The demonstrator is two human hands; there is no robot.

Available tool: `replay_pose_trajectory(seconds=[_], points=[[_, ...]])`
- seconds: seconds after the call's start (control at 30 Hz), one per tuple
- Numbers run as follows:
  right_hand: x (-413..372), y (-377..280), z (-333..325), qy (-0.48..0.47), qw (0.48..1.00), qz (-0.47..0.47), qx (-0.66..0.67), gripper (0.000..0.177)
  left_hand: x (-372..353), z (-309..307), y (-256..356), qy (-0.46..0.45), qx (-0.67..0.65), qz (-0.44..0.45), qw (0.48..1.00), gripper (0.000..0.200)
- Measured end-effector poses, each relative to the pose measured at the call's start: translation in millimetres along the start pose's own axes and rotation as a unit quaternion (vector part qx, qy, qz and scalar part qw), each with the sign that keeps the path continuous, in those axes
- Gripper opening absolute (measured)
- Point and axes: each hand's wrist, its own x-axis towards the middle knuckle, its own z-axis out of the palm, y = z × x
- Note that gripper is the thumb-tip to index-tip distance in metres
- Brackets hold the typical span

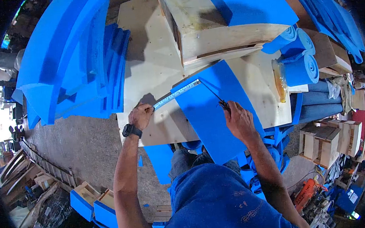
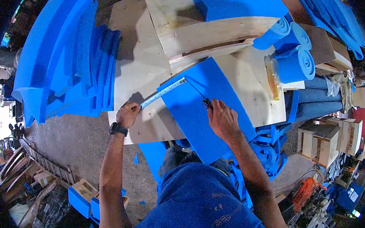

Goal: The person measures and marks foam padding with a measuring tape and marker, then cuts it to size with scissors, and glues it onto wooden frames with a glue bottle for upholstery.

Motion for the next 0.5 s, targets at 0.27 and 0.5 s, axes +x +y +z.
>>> replay_pose_trajectory(seconds=[0.27, 0.5], points=[[-9, 20, 4, -0.018, 0.999, 0.003, 0.045, 0.046, -1, 2, 1, -0.007, -0.014, -0.01, 1.0, 0.022], [-6, 15, 7, 0.044, 0.998, -0.032, 0.013, 0.053, 1, 14, -11, 0.029, -0.011, 0.009, 0.999, 0.019]])
